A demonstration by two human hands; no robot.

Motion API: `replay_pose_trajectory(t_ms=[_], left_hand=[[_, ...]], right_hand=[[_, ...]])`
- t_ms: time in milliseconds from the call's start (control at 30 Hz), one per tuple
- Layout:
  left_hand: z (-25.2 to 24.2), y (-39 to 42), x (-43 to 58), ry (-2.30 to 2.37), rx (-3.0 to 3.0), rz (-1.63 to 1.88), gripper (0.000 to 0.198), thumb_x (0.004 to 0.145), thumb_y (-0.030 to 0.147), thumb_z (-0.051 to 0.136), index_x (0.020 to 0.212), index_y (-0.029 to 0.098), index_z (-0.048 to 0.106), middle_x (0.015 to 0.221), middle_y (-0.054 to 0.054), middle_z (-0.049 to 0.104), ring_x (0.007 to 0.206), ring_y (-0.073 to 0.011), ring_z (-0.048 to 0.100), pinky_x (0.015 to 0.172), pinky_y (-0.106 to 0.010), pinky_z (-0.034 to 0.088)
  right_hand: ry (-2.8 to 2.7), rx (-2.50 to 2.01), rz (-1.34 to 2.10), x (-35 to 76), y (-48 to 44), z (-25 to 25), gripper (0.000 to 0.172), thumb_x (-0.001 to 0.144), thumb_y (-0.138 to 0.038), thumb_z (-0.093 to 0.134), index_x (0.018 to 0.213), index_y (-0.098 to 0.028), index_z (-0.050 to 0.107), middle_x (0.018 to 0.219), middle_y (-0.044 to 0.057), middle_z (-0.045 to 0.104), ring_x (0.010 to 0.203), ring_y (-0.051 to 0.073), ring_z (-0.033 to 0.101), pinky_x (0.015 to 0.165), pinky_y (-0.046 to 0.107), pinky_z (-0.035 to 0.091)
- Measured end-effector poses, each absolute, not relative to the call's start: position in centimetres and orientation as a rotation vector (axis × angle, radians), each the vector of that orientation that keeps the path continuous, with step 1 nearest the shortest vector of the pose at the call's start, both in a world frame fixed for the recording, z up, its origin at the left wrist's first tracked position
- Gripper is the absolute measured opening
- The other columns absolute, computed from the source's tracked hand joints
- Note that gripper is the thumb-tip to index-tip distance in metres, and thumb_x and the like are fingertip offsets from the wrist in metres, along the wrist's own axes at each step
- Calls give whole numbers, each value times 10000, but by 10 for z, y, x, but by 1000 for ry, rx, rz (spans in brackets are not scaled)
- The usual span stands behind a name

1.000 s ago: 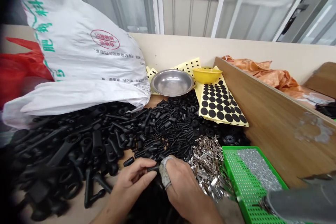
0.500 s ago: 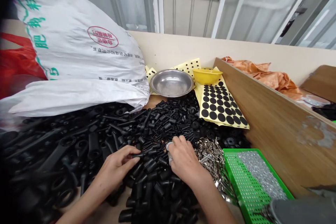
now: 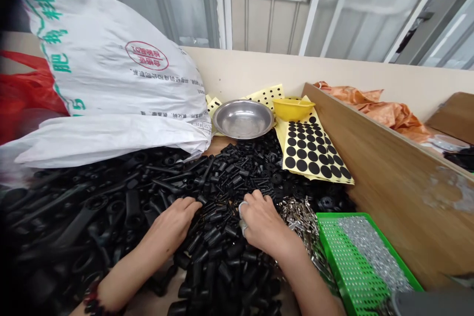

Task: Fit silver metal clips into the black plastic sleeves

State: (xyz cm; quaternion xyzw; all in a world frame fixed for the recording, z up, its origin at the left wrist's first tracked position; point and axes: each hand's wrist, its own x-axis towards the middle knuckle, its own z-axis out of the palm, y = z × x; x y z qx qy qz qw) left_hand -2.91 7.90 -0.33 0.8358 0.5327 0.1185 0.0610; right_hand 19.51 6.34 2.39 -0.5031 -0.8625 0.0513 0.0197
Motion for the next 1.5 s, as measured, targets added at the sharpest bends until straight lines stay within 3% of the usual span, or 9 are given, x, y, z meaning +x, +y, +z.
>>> replay_pose_trajectory(t_ms=[333, 467, 633, 767, 900, 1033, 1200, 1367, 1500], left_hand=[[11, 78, -29, 1565, 2320, 686, 169, 863, 177, 414, 935, 195, 565, 853, -34, 596, 800, -188, 590, 727, -284, 462], [17, 62, -16, 1353, 1701, 1009, 148, 764, 193, 546, 908, 222, 537, 762, 22, 544, 698, -146, 575, 609, -226, 461], [20, 48, 4, 1088, 1133, 1214, 270, 660, 175, 671, 902, 204, 555, 813, 2, 601, 768, -149, 576, 657, -237, 501], [24, 44, 5, 969, 952, 1173, 240, 718, 212, 657, 946, 215, 581, 1023, -60, 658, 860, -188, 593, 676, -281, 522], [22, 44, -1, 995, 1164, 1087, 175, 698, 164, 670, 869, 199, 683, 1055, -49, 678, 1020, -204, 566, 848, -248, 450], [20, 46, -7, 987, 1206, 965, 266, 701, 174, 670, 961, 231, 687, 950, -21, 716, 939, -195, 613, 848, -263, 449], [24, 45, -7, 948, 1380, 839, 184, 706, 181, 648, 864, 216, 736, 938, -29, 719, 892, -204, 616, 794, -255, 454], [18, 36, 3, 940, 1219, 813, 170, 684, 251, 696, 842, 210, 743, 674, 6, 682, 640, -142, 588, 628, -219, 465], [17, 27, 12, 911, 917, 983, 187, 627, 260, 755, 804, 204, 736, 788, 4, 676, 709, -131, 588, 701, -222, 474]], right_hand=[[-2264, -1334, 476, 194, 47, 29, 166, 793, -32, 459, 763, -192, 431, 873, 29, 504, 833, 174, 433, 753, 305, 370], [-2117, -1206, 656, 186, 38, 34, 106, 836, -108, 484, 800, -199, 443, 867, 16, 507, 826, 163, 462, 734, 288, 377], [-2050, -1162, 772, 185, 26, 38, 136, 822, -80, 497, 780, -201, 453, 829, -9, 509, 773, 137, 480, 693, 256, 371], [-2028, -1194, 781, 189, 22, 38, 125, 833, -94, 502, 799, -207, 463, 850, -14, 515, 795, 136, 491, 708, 255, 369], [-2060, -1228, 756, 192, 20, 38, 128, 839, -97, 485, 788, -207, 445, 835, -14, 499, 784, 137, 483, 697, 260, 365], [-2128, -1287, 725, 194, 16, 42, 155, 832, -64, 448, 775, -205, 413, 842, -5, 482, 785, 142, 469, 695, 270, 365], [-2261, -1305, 684, 196, 11, 42, 238, 758, 33, 405, 772, -204, 391, 851, 14, 472, 799, 153, 455, 700, 270, 373], [-2322, -1307, 601, 194, 9, 36, 226, 765, 15, 387, 799, -208, 397, 861, 22, 479, 784, 158, 460, 694, 278, 379], [-2258, -1344, 459, 187, 9, 28, 219, 759, 6, 339, 741, -210, 373, 766, 21, 473, 689, 164, 443, 616, 283, 363]])
